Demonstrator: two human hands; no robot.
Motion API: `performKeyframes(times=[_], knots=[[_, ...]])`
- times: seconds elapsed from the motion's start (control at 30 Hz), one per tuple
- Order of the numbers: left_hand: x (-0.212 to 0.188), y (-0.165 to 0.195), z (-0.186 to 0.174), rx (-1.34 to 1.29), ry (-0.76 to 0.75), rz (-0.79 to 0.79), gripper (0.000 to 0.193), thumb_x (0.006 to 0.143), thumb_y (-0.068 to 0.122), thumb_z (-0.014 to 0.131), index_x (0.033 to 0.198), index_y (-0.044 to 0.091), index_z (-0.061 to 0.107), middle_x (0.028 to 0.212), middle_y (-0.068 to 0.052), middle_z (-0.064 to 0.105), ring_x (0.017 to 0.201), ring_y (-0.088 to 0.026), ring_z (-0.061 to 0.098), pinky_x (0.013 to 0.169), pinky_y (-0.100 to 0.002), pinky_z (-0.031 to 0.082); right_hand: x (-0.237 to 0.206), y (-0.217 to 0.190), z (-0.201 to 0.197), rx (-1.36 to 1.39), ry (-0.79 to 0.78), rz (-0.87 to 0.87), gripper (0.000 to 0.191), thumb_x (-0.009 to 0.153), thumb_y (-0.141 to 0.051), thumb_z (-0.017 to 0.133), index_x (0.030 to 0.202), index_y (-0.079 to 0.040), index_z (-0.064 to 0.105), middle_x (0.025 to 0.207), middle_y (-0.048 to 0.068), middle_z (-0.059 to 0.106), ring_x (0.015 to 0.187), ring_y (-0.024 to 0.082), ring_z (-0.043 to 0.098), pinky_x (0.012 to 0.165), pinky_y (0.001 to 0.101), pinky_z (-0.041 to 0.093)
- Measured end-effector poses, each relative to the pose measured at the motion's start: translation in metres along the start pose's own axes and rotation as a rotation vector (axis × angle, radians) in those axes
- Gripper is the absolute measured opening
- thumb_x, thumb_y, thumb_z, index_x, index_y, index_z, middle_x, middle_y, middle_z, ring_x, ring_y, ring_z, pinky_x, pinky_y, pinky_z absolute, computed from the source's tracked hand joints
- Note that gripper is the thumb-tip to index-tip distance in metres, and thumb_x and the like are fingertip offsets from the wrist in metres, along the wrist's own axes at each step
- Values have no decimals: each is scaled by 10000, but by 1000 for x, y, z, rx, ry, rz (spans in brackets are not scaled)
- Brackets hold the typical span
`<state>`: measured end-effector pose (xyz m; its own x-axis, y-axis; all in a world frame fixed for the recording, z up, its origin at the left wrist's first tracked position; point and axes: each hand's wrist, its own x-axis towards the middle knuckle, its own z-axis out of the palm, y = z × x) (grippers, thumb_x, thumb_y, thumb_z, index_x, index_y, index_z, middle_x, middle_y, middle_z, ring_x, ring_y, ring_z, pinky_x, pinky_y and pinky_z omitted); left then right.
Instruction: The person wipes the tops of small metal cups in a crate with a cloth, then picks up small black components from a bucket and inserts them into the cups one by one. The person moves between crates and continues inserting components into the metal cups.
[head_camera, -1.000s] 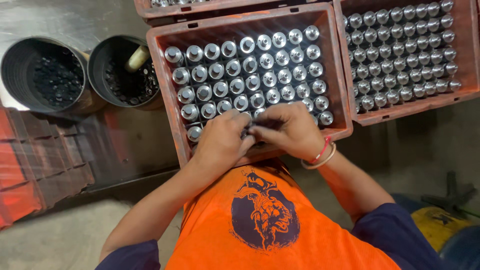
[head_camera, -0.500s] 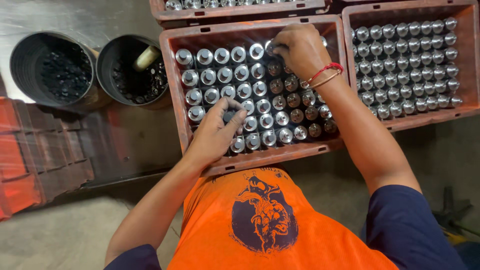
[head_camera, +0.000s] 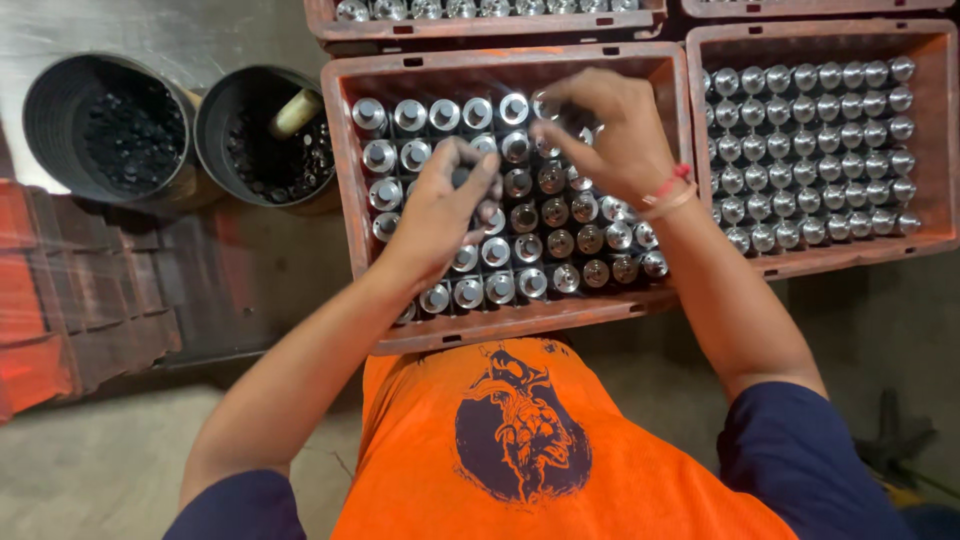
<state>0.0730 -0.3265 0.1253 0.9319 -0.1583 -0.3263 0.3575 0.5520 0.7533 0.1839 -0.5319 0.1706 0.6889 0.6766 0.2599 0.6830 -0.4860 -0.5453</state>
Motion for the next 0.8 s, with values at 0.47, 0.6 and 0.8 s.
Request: performKeyframes(times=[0.47,0.6,0.8], knots=[[40,-13,13,181,-77,-160,227,1007,339,616,1087,184,471,835,4,589,658,-48,536,443,-176,353,-24,32,-18,125,56,174,152,945,-103,835,1081,-58,784,1020,86,773,873,151,760,760,256,620],[41,-17,0,40,-52,-191,204,1059,328,594,1043,136,529,867,-17,597,700,-74,550,466,-180,341,-13,67,-27,-228,-28,40,204,893,-96,833,1081,-33,781,1016,132,750,878,263,727,793,365,579],[37,-15,-3,-80,-80,-195,234,1032,277,443,1013,114,610,871,-22,640,681,-110,582,454,-235,332,-14,79,-6,-305,-93,-63,174,890,-21,735,1059,-32,778,1021,164,724,944,372,687,857,451,552]])
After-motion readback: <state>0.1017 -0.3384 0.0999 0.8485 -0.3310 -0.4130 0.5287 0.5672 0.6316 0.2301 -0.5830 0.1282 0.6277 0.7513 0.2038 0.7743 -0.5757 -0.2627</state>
